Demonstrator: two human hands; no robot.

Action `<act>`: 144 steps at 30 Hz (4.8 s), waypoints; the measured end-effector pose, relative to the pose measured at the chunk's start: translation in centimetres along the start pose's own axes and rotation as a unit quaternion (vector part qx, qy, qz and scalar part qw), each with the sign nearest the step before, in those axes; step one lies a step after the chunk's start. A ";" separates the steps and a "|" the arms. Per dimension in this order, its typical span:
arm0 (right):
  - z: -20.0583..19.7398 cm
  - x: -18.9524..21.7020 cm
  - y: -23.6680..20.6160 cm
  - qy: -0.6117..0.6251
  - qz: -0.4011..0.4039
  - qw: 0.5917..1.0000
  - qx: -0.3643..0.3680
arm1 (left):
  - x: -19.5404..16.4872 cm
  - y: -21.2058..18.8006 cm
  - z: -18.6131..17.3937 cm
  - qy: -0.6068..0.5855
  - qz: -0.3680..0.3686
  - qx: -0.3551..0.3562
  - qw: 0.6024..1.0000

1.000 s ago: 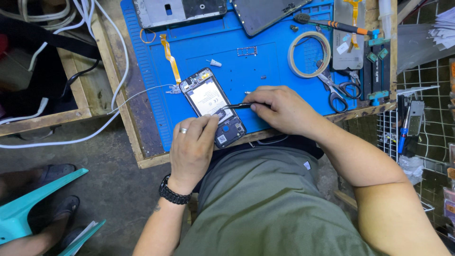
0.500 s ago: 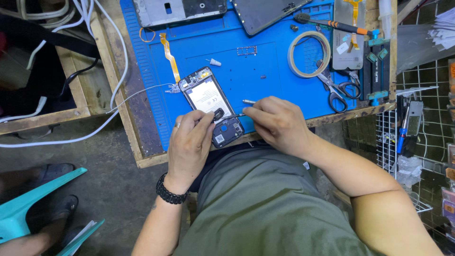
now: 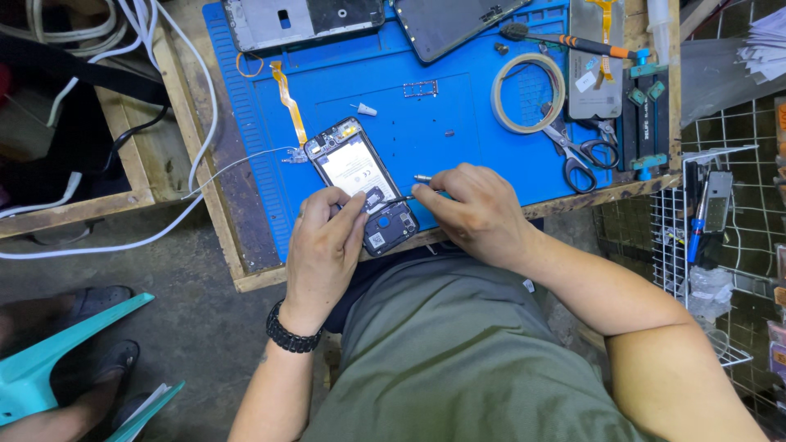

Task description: The person repairs a disassembled smartphone on a blue workbench. They use a screwdriver to remove screws, a soldering iron to work on the motherboard, and scissors to cut a piece of tape. The person also handles a battery and various small components during the process.

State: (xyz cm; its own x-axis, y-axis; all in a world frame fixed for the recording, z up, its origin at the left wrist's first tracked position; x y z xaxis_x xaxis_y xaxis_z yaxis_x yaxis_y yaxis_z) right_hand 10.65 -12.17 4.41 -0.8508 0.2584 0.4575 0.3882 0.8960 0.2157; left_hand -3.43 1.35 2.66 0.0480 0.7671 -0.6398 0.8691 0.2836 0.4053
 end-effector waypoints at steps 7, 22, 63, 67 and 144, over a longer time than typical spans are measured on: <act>-0.2 0.6 -0.3 -0.054 -0.037 0.998 0.007 | 0.0 0.0 0.0 -0.011 -0.002 0.010 1.000; 0.6 0.2 -1.7 -0.046 -0.112 0.990 -0.067 | 0.3 0.1 0.1 -0.017 0.010 0.013 1.000; 0.4 -0.1 -1.1 -0.004 -0.033 0.997 -0.075 | 0.2 0.3 0.1 -0.042 0.002 0.005 0.999; 0.4 0.0 -1.1 0.000 -0.033 0.997 -0.074 | 0.1 0.2 0.1 -0.042 0.001 0.006 0.999; 1.7 0.3 -3.9 0.460 -0.054 0.886 -0.010 | 0.0 -2.7 2.1 -0.450 -0.225 -0.096 0.859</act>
State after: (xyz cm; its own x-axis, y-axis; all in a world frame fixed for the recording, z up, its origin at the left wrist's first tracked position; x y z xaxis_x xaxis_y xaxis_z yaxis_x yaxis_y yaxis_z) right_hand 8.29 -14.92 2.21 -0.2374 -0.2401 0.9413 0.3365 0.8887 0.3115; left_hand -4.75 -0.61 0.14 0.1651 -0.1771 -0.9703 0.8064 0.5907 0.0294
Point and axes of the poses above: each hand's wrist, its own y-axis towards the middle knuckle, its own z-axis out of the palm, x = y × z, the point moved 6 cm from there along y, towards the middle knuckle, and after that the axes turned 15 degrees about z, right-handed, at the moved point
